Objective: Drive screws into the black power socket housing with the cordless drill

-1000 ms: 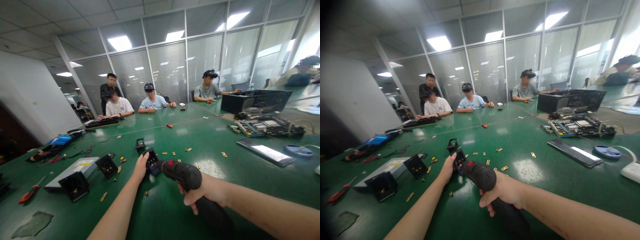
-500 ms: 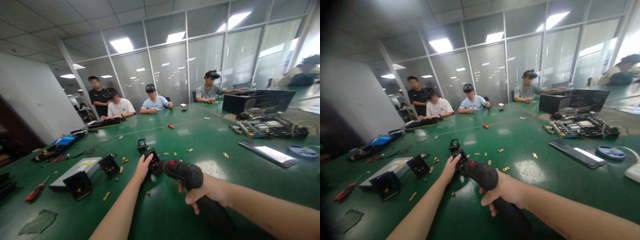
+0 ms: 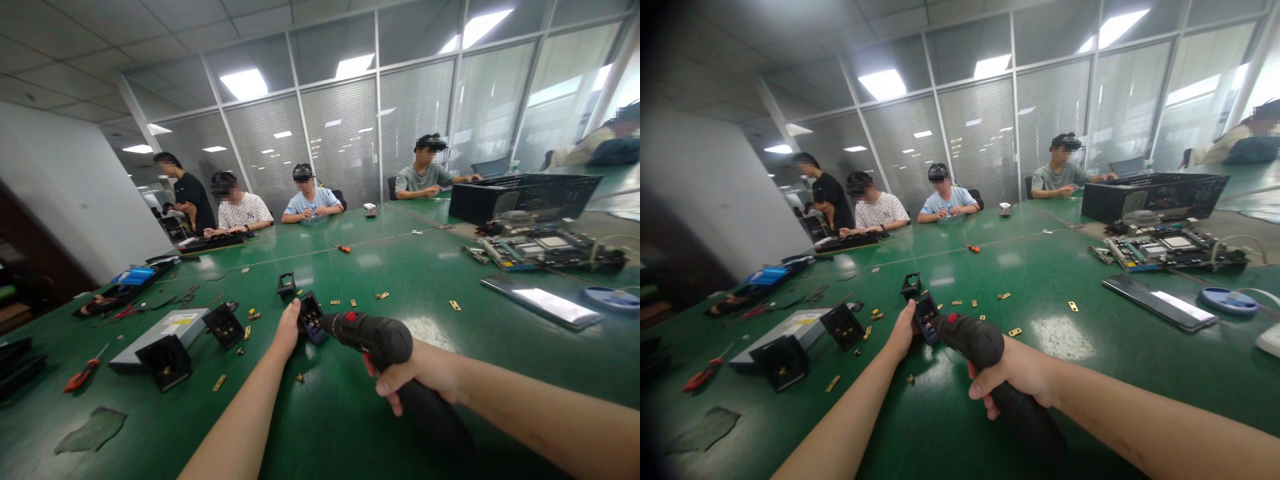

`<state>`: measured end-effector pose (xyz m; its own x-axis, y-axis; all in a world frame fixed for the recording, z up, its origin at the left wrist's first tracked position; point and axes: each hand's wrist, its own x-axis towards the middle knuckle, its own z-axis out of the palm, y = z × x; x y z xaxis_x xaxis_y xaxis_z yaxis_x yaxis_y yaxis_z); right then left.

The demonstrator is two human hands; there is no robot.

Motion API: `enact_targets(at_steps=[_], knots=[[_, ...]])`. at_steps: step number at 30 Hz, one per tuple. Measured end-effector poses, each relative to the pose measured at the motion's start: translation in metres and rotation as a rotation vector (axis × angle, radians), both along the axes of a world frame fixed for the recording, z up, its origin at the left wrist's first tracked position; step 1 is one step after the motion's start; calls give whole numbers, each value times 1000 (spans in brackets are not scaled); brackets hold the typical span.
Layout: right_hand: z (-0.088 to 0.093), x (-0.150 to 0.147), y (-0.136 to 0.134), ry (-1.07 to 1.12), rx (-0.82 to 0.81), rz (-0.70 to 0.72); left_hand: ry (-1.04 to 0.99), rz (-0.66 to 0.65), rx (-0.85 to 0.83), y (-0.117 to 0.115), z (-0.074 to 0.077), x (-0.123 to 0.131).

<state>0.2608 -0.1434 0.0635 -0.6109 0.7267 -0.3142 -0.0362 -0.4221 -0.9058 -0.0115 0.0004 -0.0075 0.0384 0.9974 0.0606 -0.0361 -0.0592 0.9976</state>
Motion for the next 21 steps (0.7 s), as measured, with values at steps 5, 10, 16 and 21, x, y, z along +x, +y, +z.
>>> enact_targets(at_steps=[5, 10, 16, 21], knots=[[-5, 3, 2, 62, -27, -4, -2, 8, -30, -1, 2, 1], [-7, 1, 2, 50, -8, -12, -1, 7, -25, -1, 2, 1], [0, -7, -5, 6, 29, -33, -1, -6, -27, 1, 0, 1], [-2, -9, -6, 8, 41, -41, 10, 11, -26, 2, 1, 0]])
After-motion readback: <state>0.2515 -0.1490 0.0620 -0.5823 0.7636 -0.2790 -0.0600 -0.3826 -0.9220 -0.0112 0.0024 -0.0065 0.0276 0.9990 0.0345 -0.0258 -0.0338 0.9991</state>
